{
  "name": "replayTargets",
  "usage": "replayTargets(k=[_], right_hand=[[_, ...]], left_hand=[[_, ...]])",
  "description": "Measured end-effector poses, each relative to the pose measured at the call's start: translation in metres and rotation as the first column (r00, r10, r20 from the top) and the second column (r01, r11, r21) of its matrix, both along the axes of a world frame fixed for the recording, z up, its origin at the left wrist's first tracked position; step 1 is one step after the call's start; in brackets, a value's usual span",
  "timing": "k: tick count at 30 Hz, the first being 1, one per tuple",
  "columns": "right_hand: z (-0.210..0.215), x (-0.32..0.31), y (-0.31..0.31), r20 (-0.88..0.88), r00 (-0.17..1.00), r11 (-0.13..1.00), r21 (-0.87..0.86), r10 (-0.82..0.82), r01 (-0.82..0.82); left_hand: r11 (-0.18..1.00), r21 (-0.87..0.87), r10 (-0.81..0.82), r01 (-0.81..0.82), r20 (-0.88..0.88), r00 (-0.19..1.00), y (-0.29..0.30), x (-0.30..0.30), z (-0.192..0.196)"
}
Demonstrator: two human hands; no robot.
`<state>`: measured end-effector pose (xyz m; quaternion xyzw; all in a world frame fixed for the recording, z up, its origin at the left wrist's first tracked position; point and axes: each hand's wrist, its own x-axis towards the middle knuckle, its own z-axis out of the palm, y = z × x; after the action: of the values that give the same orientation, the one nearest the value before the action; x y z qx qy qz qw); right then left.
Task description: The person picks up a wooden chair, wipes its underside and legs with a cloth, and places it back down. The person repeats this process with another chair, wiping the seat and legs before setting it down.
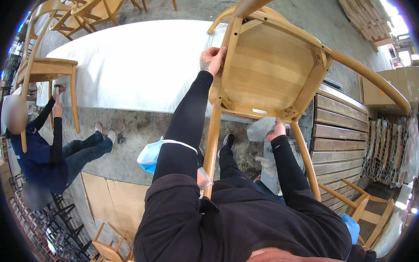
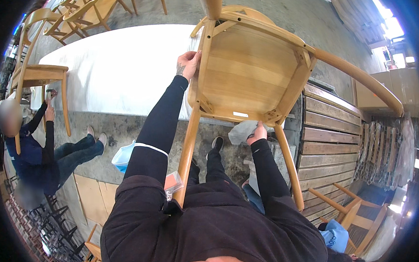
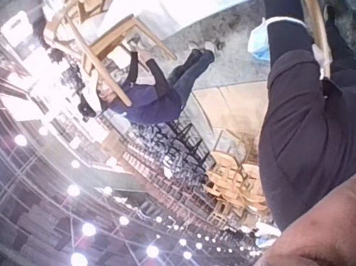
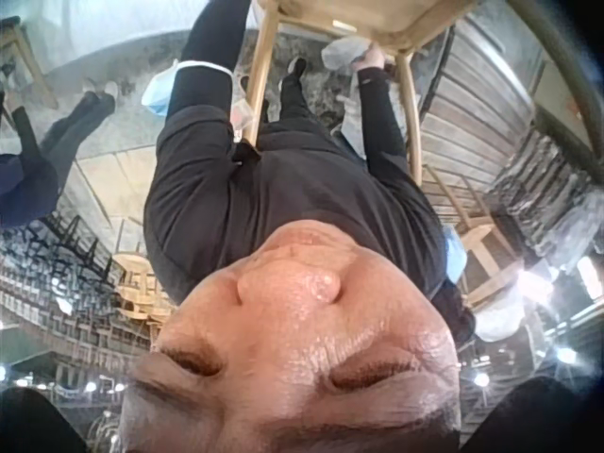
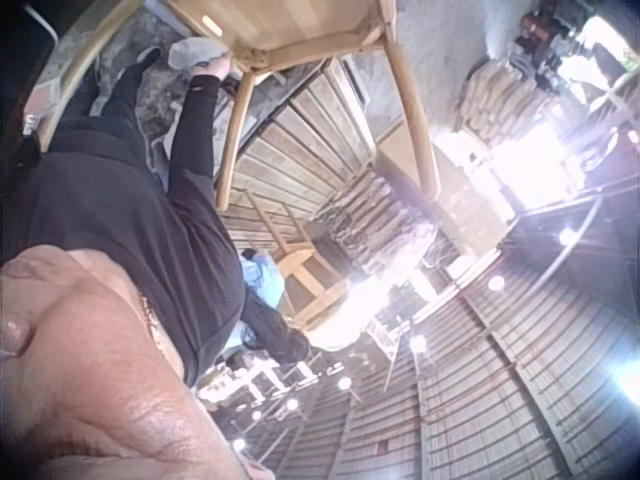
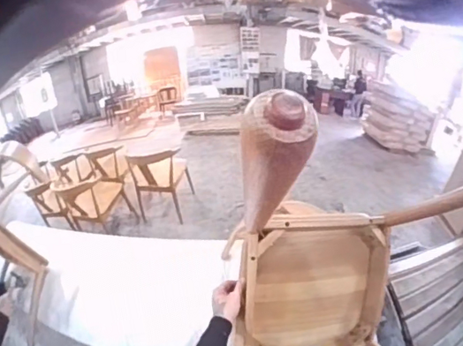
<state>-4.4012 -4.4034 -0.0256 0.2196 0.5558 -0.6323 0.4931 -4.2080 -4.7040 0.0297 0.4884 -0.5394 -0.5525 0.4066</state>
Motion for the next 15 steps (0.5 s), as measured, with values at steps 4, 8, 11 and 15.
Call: replayTargets(k=[4, 8, 11, 15], right_hand=[[-0.006, -0.003, 0.002, 0.013, 1.000, 0.999, -0.030, 0.018, -0.018], [-0.010, -0.005, 0.003, 0.025, 1.000, 1.000, 0.013, 0.003, -0.003], [-0.011, -0.004, 0.002, 0.003, 1.000, 1.000, 0.021, -0.019, 0.019], [-0.008, -0.004, -0.001, 0.052, 0.999, 1.000, 0.019, -0.009, 0.008]], left_hand=[[0.997, 0.035, -0.067, 0.067, -0.002, 0.998, 0.001, 0.004, 0.000], [0.998, -0.018, -0.060, 0.058, -0.119, 0.991, 0.008, 0.006, -0.003], [0.999, -0.004, -0.041, 0.041, -0.117, 0.992, 0.007, 0.003, -0.003], [1.000, 0.010, -0.024, 0.023, 0.027, 0.999, -0.002, -0.001, -0.001]])
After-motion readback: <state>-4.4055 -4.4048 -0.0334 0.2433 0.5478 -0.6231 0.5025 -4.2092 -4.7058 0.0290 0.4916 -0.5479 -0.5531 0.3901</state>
